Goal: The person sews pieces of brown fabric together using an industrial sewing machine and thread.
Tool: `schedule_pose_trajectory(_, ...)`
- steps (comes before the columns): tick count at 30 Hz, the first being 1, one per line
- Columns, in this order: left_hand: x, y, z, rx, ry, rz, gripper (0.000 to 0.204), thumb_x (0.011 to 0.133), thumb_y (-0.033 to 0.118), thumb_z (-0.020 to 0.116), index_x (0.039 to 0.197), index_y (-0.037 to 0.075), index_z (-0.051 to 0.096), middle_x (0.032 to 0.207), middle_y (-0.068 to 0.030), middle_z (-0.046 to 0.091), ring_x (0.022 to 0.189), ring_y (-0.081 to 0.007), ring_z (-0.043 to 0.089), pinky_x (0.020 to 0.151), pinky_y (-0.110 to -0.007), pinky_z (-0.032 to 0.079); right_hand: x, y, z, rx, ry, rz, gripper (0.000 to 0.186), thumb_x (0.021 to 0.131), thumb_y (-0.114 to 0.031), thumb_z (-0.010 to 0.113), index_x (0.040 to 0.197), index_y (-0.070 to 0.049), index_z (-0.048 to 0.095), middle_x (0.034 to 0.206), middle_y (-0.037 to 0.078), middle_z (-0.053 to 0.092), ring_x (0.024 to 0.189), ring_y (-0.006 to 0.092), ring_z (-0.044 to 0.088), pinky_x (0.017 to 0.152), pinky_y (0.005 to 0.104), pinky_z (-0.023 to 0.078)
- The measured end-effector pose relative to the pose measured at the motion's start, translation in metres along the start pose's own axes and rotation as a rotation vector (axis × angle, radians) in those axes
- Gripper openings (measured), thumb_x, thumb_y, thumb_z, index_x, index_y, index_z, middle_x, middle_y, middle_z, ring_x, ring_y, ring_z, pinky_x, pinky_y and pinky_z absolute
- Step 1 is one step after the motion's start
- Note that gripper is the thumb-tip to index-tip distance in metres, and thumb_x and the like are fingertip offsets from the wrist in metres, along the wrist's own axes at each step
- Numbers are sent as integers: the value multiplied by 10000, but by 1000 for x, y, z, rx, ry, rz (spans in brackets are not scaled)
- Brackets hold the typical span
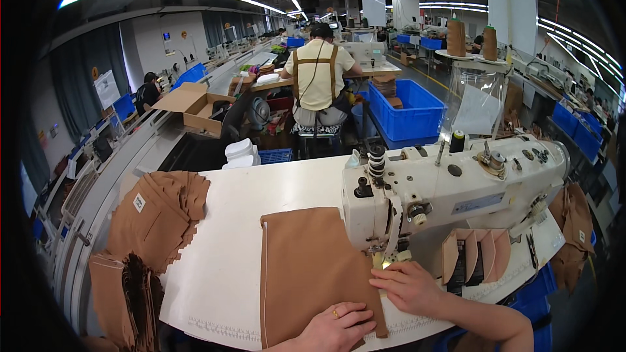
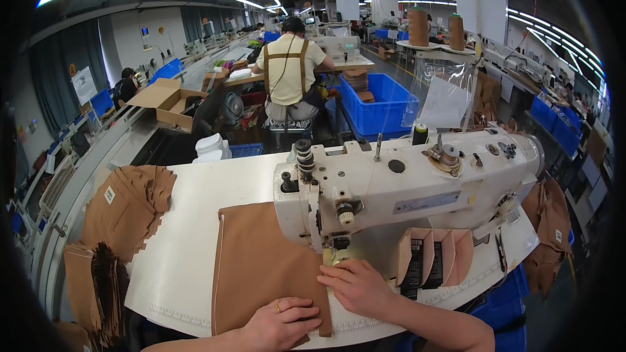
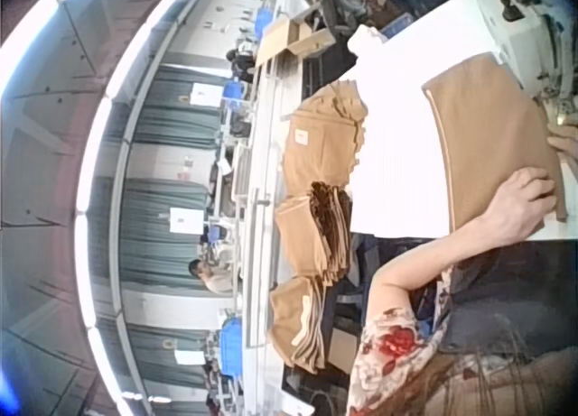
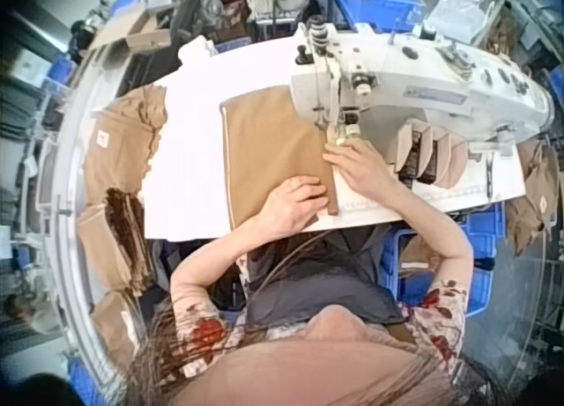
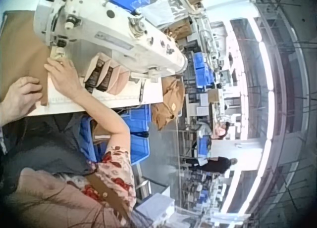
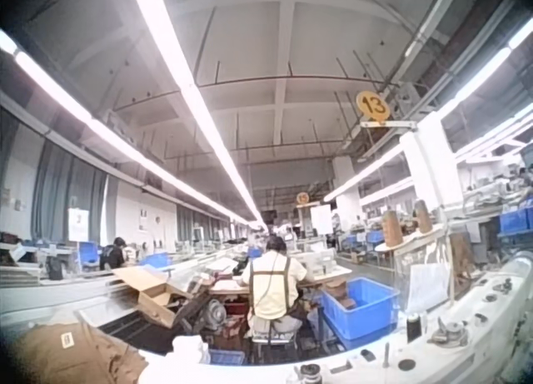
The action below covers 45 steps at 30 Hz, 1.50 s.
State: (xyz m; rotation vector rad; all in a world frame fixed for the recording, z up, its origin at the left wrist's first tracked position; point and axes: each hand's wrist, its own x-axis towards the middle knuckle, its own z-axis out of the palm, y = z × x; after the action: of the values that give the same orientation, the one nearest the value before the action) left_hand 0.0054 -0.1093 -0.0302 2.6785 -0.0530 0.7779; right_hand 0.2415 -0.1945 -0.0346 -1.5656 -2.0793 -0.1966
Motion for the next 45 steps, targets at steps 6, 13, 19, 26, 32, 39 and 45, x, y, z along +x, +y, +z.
schedule_pose_trajectory(6,12,-14,-2,87,-52,0,362,727,146,788,1087,136,743,1130,-18,672,1150,-217,617,952,-362,533,-1,0,1,-1,-3,1,422,773,-83,715,1187,-163,708,1296,-39,641,1088,192,584,909,357,489)
schedule_pose_trajectory(13,12,-38,4,55,-65,-1,409,739,161,767,1139,110,698,1224,-30,638,1207,-229,574,981,-372,515,-1,3,2,12,9,-15,411,768,-78,713,1172,-155,707,1291,-24,643,1071,194,594,917,360,495)
schedule_pose_trajectory(19,23,-53,2,48,-52,4,392,749,154,764,1134,109,703,1189,-26,657,1195,-217,581,982,-381,514,0,4,1,0,-14,-13,416,753,-93,732,1166,-144,704,1285,-21,641,1081,195,581,904,341,486)
schedule_pose_trajectory(26,29,-72,1,43,-34,18,350,771,160,766,1115,122,716,1172,-31,670,1146,-218,609,966,-367,524,0,-1,1,-15,2,-5,396,764,-93,721,1157,-142,706,1234,-21,649,1074,197,582,909,343,481)
schedule_pose_trajectory(32,38,-90,-3,41,-31,45,315,790,162,753,1102,134,726,1159,-40,671,1119,-218,615,959,-364,527,7,4,3,-70,-31,1,418,753,-64,698,1161,-153,702,1193,-28,648,993,176,639,830,331,517)
schedule_pose_trajectory(39,49,-107,-12,73,-57,107,302,798,163,729,1098,131,725,1177,-45,642,1118,-215,589,978,-355,496,16,13,10,-77,-7,8,437,732,-61,691,1159,-158,702,1123,-6,645,879,172,680,685,331,559)
schedule_pose_trajectory(45,49,-92,-15,88,-90,148,302,782,127,755,1083,134,740,1112,3,659,1103,-190,599,916,-353,507,12,12,8,-4,-7,39,356,741,-75,699,1085,-158,736,1117,-31,678,905,186,674,738,334,560)
